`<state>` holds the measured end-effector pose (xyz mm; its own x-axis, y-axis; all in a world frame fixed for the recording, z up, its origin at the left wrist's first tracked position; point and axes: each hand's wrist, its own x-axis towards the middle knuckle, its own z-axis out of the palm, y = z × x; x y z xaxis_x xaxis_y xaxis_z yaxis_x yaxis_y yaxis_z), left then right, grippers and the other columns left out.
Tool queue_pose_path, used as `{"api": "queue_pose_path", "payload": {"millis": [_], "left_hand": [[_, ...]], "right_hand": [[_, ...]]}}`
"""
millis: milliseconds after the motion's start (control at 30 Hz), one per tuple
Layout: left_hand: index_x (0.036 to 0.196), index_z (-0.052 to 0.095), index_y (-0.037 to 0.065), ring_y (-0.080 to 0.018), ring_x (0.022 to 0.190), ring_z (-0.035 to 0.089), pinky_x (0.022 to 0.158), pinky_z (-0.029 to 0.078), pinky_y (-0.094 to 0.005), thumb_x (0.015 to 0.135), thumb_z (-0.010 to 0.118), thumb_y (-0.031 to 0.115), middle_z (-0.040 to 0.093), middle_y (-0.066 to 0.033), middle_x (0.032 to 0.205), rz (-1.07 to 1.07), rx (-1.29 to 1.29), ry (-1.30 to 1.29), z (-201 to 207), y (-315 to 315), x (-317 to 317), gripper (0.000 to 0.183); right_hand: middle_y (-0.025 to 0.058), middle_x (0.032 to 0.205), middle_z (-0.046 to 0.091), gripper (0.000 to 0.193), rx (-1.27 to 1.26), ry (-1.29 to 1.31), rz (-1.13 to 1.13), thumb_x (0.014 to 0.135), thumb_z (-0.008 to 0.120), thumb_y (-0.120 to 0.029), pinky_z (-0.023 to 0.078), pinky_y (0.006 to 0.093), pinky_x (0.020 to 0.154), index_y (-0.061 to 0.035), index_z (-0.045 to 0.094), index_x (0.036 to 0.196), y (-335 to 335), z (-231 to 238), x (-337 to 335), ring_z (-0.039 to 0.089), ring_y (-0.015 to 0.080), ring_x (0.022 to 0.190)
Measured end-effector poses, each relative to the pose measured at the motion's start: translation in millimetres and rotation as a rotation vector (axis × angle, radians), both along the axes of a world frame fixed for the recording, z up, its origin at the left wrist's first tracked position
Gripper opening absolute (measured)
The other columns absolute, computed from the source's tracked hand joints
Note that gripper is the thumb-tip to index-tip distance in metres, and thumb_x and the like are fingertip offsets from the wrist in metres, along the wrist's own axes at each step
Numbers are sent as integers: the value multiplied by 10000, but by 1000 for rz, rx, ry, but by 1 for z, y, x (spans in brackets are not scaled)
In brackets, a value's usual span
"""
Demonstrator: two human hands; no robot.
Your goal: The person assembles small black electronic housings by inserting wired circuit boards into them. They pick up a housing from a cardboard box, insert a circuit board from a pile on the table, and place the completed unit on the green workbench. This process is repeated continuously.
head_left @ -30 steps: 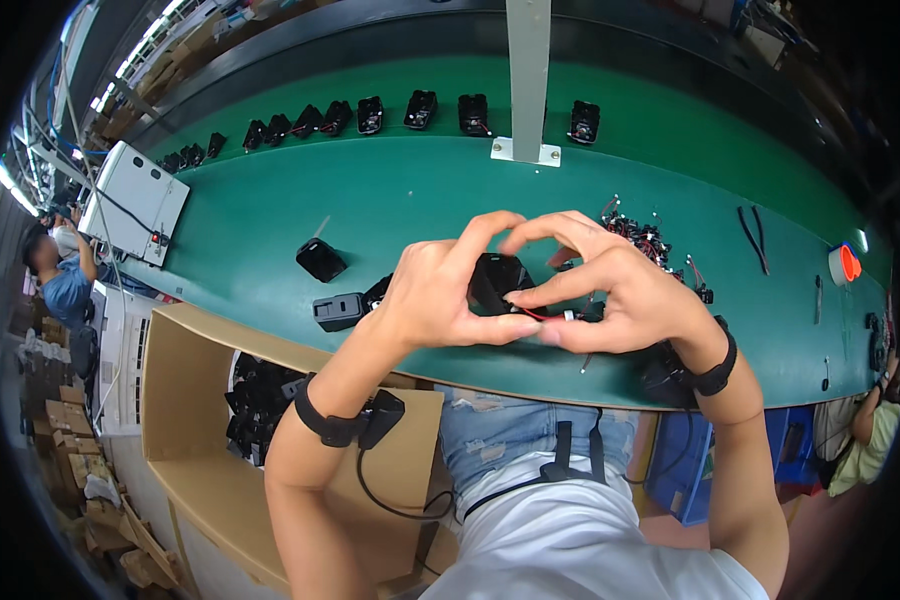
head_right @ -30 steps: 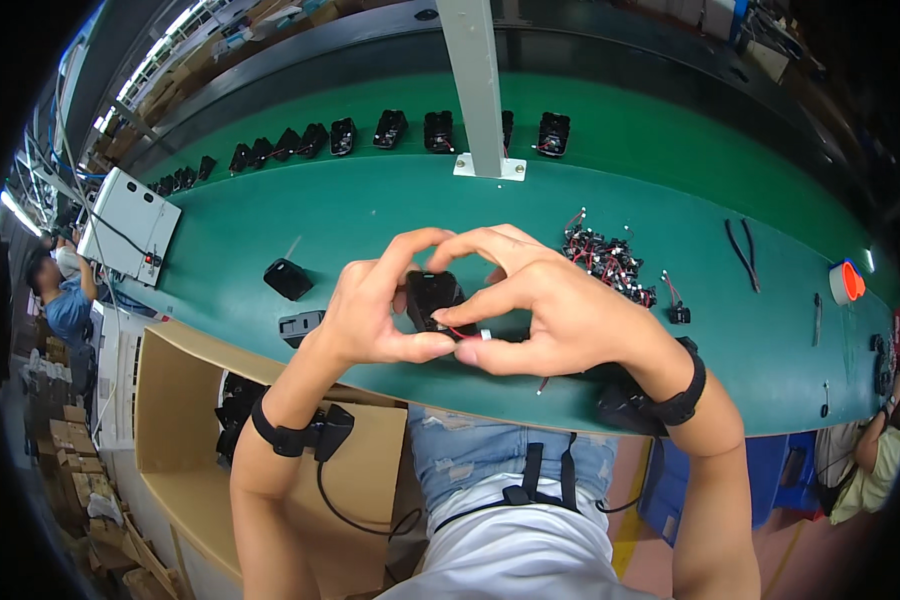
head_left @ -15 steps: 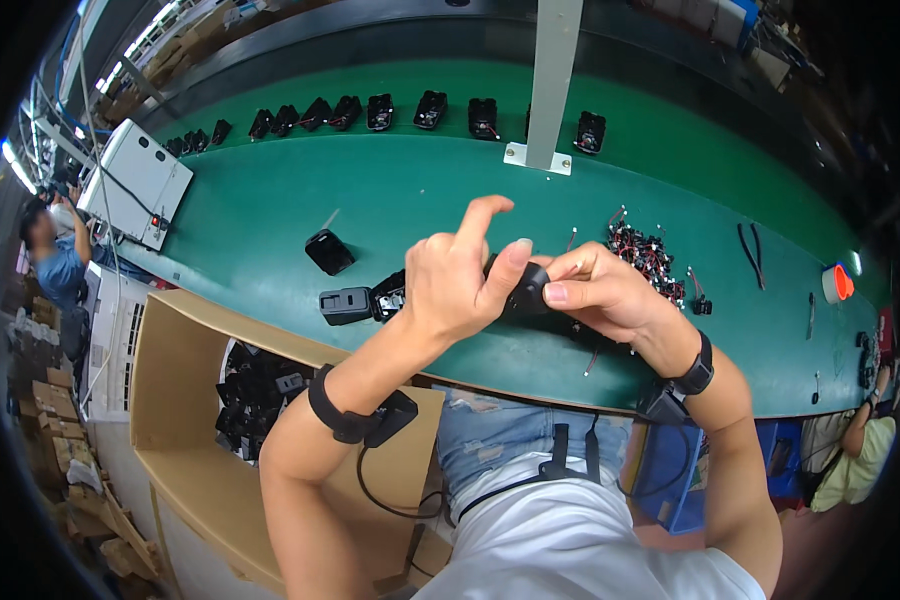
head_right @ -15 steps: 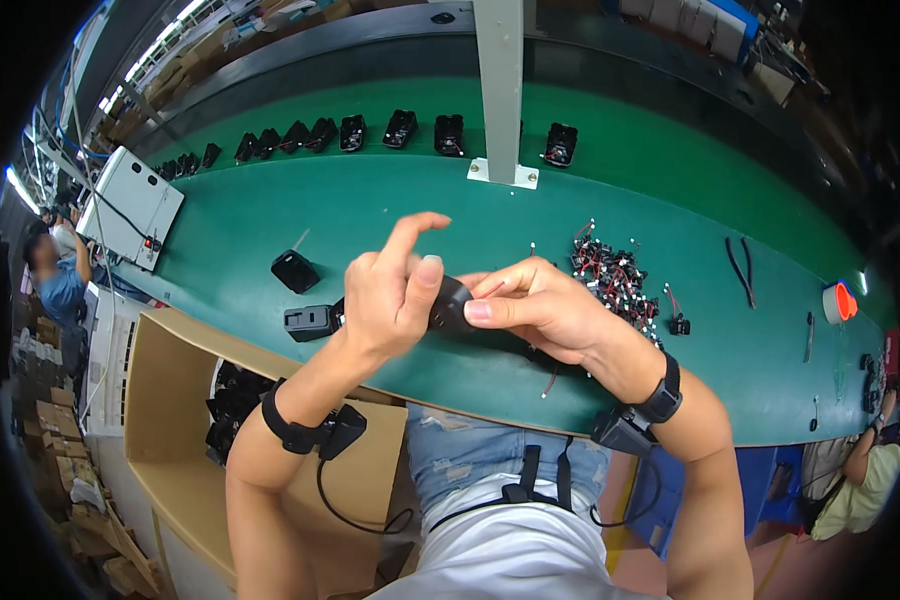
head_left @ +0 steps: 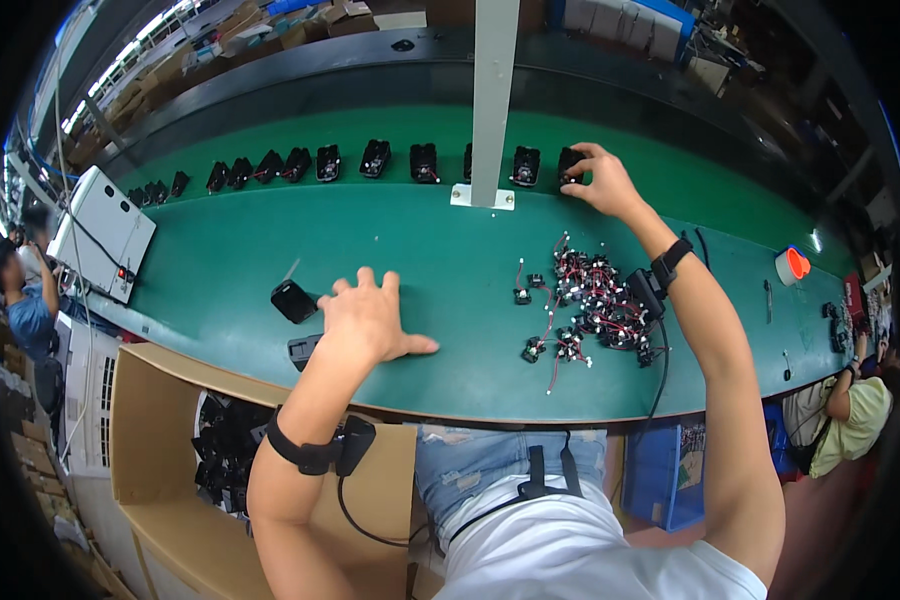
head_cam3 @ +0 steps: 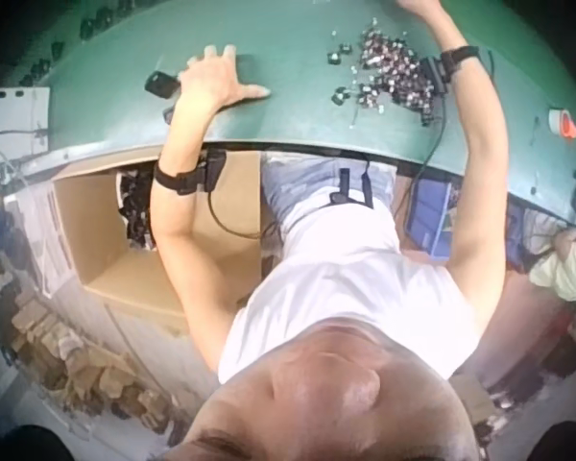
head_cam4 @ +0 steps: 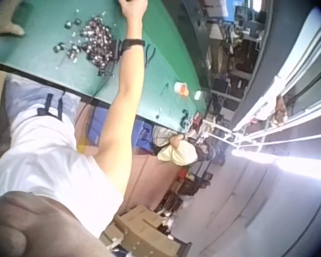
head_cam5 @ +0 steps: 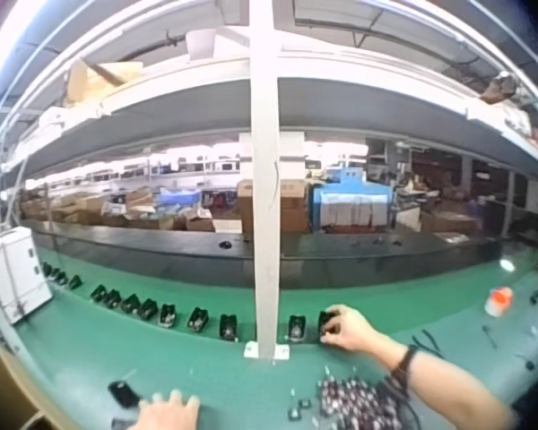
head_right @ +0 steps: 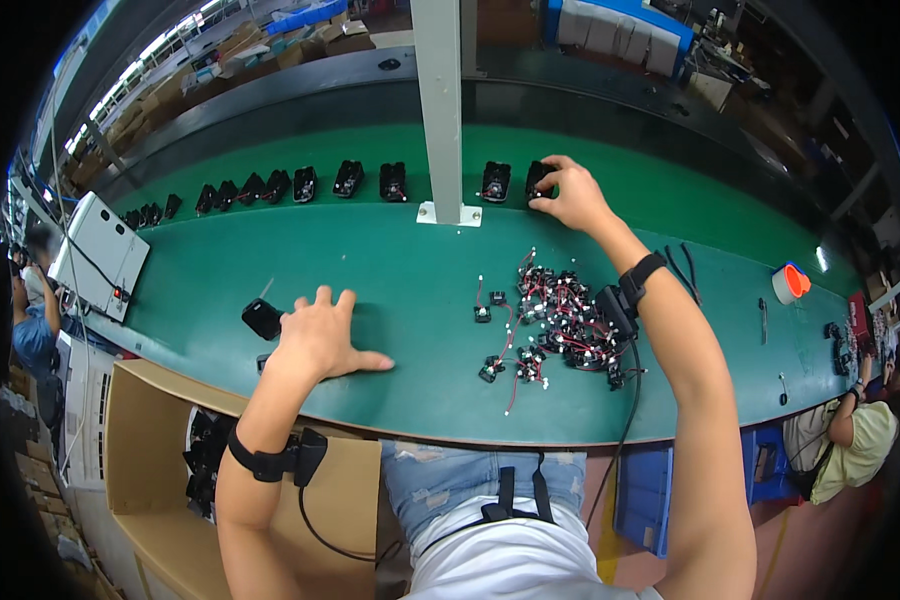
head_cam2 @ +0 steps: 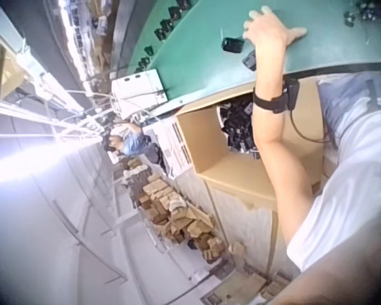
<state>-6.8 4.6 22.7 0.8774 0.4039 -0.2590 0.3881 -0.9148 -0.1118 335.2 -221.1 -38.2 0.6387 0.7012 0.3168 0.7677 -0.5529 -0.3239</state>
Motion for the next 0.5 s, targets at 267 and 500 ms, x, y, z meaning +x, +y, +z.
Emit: {"api": "queue_pose_path", "payload": {"millis": [267,500], "left_hand": [[1256,529,42,-421,1026,667,870,566,-486,810,785,308,607,-225,1159,-76,-66,37,-26,27,0,579],[1265,539,39,-407,964,675,853,559,-482,842,759,337,639,-193,1079,-144,-224,-318,-32,0,16,562]], "right_hand": [[161,1488,484,375,-253,-78,-6,772,781,-229,401,428,1120,-67,754,1109,1,-4,12,475,371,1335],[122,885,730,182,-35,0,293,795,701,-193,569,430,774,-56,717,914,5,49,-115,703,331,834]]}}
